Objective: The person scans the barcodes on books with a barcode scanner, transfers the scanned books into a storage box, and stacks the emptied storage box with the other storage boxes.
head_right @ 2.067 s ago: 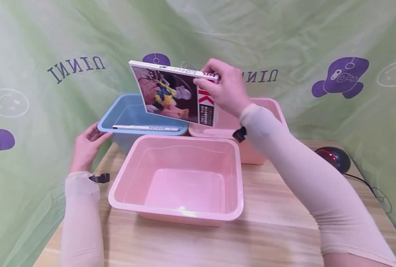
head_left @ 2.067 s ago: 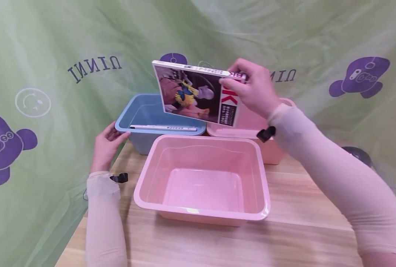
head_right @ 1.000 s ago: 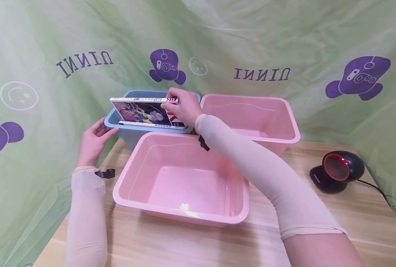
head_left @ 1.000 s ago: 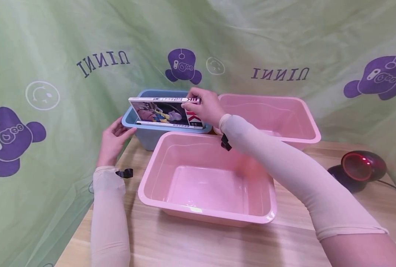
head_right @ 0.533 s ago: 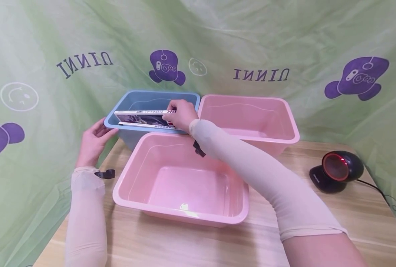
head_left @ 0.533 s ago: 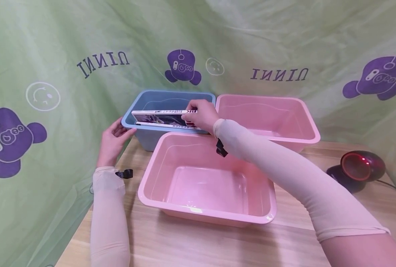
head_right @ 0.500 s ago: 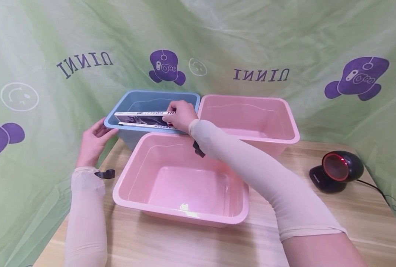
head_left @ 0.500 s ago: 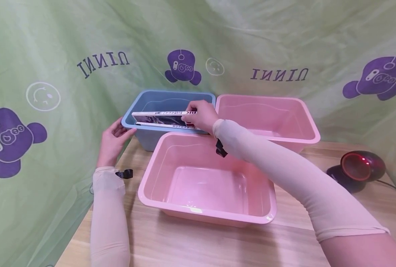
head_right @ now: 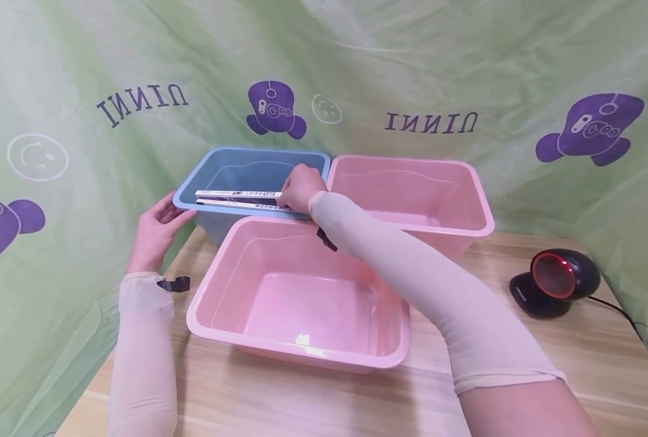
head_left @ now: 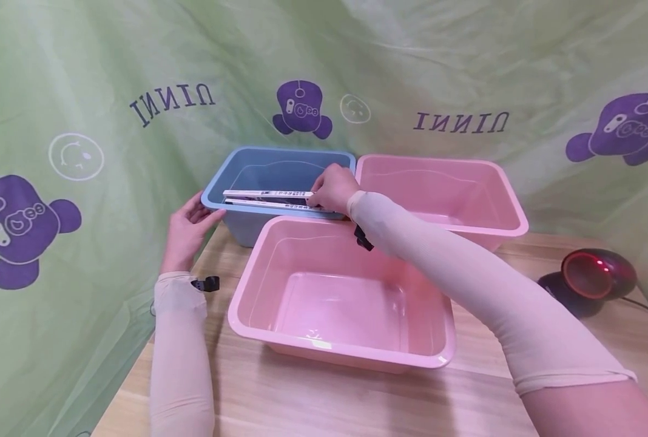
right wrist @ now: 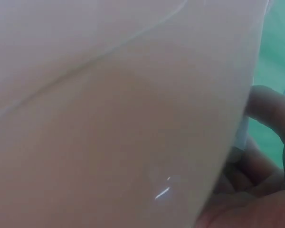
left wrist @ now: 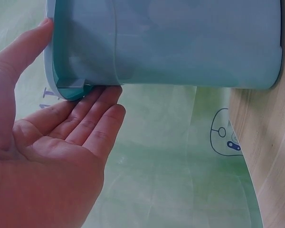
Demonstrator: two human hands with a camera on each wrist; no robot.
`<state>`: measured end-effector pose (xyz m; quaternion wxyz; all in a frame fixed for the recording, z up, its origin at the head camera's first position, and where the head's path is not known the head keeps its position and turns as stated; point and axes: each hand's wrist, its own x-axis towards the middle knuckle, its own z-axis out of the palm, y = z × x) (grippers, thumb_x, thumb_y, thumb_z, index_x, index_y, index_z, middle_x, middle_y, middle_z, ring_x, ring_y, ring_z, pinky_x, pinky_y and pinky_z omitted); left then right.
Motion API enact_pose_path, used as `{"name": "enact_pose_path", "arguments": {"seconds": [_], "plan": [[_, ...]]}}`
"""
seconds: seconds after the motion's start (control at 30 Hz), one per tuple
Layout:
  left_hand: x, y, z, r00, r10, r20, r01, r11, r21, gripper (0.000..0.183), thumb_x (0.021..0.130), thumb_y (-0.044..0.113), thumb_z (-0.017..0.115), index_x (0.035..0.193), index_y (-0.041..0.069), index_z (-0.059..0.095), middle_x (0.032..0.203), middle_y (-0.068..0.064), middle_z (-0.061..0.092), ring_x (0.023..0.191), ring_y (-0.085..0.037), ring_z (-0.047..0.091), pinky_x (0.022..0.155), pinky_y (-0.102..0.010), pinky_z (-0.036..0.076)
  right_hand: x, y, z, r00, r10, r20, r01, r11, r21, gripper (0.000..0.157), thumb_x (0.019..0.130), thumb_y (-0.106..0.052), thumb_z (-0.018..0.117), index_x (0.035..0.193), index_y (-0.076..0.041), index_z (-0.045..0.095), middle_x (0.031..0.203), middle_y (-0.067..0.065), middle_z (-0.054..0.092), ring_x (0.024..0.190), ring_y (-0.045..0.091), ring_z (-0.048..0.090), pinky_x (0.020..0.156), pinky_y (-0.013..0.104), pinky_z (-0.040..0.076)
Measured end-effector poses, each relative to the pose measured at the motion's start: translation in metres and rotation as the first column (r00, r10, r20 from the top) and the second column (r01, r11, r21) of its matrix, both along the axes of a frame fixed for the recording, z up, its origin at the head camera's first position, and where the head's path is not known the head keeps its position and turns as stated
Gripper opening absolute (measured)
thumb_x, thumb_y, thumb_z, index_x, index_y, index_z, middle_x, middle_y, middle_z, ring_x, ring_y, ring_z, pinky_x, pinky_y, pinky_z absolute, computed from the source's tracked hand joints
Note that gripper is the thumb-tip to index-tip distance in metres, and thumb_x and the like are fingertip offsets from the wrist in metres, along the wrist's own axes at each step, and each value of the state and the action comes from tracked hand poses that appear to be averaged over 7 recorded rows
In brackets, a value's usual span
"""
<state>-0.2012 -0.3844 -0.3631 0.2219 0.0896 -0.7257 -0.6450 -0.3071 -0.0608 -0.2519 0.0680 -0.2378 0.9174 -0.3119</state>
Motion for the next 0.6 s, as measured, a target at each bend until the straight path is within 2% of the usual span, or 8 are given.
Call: {"name": "enact_pose_path", "arguments": {"seconds": [0.13, 0.33, 0.47, 0.6], "plan": [[-0.0005, 0.0004, -0.0001, 1.0, -0.003, -0.008, 0.003, 1.0, 0.015, 0.086, 0.097, 0.019, 0.091, 0.17, 0.009, 0.047, 0.156, -0.015, 0.066, 0.126, -0.008, 0.067, 0.096, -0.007, 0.061, -0.0004, 0.0011, 0.0034, 1.0, -0.004, 0.016, 0.003, 0.999, 0.036, 0.018, 0.097, -0.015, 0.084, 0.113, -0.007, 0.088, 0.117, 0.009, 0.084, 0.105, 0.023, 0.071, 0.087, 0.033, 0.065], [-0.0006, 0.0004, -0.0003, 1.0, -0.005, -0.027, 0.005, 1.0, 0.003, 0.082, 0.098, 0.017, 0.089, 0.169, 0.007, 0.049, 0.148, -0.01, 0.069, 0.122, -0.005, 0.069, 0.096, -0.008, 0.061, -0.0002, 0.0027, 0.0068, 0.999, -0.003, 0.043, 0.0, 0.999, 0.052, 0.021, 0.099, -0.01, 0.082, 0.119, -0.008, 0.087, 0.127, 0.01, 0.081, 0.113, 0.025, 0.07, 0.093, 0.037, 0.069], [0.0002, 0.0002, 0.0002, 0.999, 0.0, -0.044, 0.0, 1.0, 0.003, 0.08, 0.098, 0.014, 0.089, 0.168, 0.006, 0.05, 0.145, -0.011, 0.069, 0.12, -0.005, 0.069, 0.095, -0.007, 0.061, 0.0, 0.0032, 0.0066, 1.0, 0.008, 0.025, -0.009, 0.999, 0.052, 0.019, 0.099, -0.009, 0.082, 0.117, -0.008, 0.088, 0.126, 0.01, 0.081, 0.113, 0.025, 0.07, 0.092, 0.038, 0.068], [0.0005, -0.0006, -0.0003, 1.0, -0.001, -0.026, 0.001, 1.0, -0.004, 0.083, 0.098, 0.015, 0.089, 0.17, 0.008, 0.048, 0.148, -0.012, 0.068, 0.12, -0.004, 0.069, 0.094, -0.007, 0.061, -0.0007, 0.0039, 0.005, 1.0, 0.007, 0.027, -0.008, 0.999, 0.042, 0.02, 0.099, -0.008, 0.081, 0.117, -0.008, 0.088, 0.124, 0.009, 0.081, 0.114, 0.025, 0.069, 0.091, 0.037, 0.069]]}}
